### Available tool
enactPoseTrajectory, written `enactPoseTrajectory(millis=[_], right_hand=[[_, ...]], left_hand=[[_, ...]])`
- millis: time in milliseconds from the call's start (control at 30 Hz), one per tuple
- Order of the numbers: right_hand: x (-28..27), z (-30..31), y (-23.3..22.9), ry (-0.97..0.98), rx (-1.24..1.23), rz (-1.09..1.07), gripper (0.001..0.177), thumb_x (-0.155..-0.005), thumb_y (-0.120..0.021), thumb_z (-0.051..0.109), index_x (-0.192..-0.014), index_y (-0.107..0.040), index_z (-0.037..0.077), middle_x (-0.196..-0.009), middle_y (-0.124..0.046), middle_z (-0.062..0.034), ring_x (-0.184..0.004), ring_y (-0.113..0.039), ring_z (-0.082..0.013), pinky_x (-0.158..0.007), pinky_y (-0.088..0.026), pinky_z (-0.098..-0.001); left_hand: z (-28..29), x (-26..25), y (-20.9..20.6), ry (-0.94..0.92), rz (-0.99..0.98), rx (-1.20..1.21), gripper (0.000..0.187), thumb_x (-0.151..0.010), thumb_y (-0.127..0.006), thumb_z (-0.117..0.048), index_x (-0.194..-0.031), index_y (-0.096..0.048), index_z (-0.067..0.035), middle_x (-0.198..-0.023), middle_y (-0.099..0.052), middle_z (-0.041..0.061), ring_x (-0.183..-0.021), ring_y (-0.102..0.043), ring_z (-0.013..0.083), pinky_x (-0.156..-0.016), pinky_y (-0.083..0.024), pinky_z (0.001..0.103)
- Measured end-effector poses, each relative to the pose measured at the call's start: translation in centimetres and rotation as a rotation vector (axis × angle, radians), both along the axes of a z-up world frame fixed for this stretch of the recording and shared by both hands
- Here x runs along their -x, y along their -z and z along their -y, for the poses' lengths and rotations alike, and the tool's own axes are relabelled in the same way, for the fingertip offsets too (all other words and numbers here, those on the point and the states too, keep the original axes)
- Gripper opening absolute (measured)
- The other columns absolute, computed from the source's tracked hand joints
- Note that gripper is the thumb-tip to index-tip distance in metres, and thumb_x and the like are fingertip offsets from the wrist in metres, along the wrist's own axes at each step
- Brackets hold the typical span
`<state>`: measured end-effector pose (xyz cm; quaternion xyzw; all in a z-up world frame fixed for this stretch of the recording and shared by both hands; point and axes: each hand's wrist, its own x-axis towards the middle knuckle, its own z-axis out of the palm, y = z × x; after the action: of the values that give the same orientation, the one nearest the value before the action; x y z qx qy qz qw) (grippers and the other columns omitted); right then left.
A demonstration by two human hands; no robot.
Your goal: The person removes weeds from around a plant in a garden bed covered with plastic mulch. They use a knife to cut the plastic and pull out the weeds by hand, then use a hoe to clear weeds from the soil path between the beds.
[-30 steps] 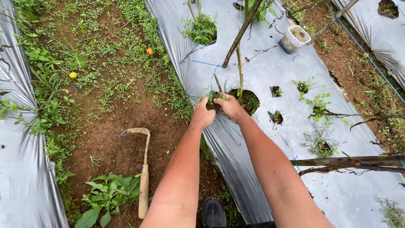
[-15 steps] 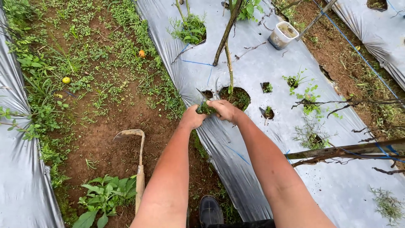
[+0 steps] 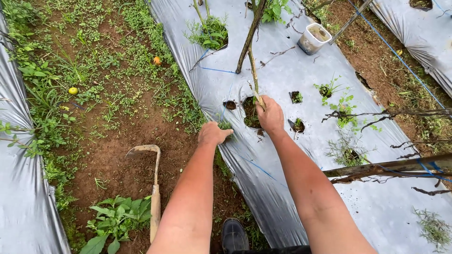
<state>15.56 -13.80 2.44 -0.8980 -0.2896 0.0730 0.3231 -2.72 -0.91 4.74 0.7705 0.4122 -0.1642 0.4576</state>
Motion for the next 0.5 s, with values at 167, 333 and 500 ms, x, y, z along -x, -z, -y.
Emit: enactPoseTrajectory(millis=[167, 333, 500], right_hand=[[-0.3, 0.0, 0.0, -0.117, 0.171, 0.182, 0.03, -0.104, -0.063, 0.028, -0.132, -0.06, 0.021, -0.102, -0.052, -0.0052, -0.085, -0.067, -0.0294, -0.075, -0.058, -0.0445], [-0.7, -0.4, 0.2, -0.159, 0.209, 0.255, 0.033, -0.101, -0.065, 0.027, -0.132, -0.056, 0.026, -0.109, -0.047, -0.0049, -0.09, -0.071, -0.0393, -0.081, -0.061, -0.0529], [0.2, -1.8, -0.4, -0.148, 0.359, 0.364, 0.027, -0.106, -0.052, 0.018, -0.131, -0.061, 0.024, -0.106, -0.04, -0.0023, -0.079, -0.068, -0.0187, -0.074, -0.063, -0.0403]], left_hand=[[-0.1, -2.3, 3.8, -0.069, 0.063, -0.333, 0.054, -0.089, -0.076, -0.054, -0.129, -0.07, -0.017, -0.131, -0.048, 0.008, -0.127, -0.051, 0.0316, -0.105, -0.047, 0.05], [0.8, -4.0, 4.0, -0.058, 0.299, -0.444, 0.031, -0.097, -0.074, -0.035, -0.119, -0.069, -0.013, -0.12, -0.05, 0.007, -0.114, -0.062, 0.0278, -0.098, -0.05, 0.048], [2.2, -6.5, 6.7, 0.063, 0.425, -0.341, 0.038, -0.098, -0.072, -0.031, -0.134, -0.064, -0.02, -0.121, -0.049, 0.005, -0.115, -0.066, 0.0349, -0.097, -0.051, 0.049]])
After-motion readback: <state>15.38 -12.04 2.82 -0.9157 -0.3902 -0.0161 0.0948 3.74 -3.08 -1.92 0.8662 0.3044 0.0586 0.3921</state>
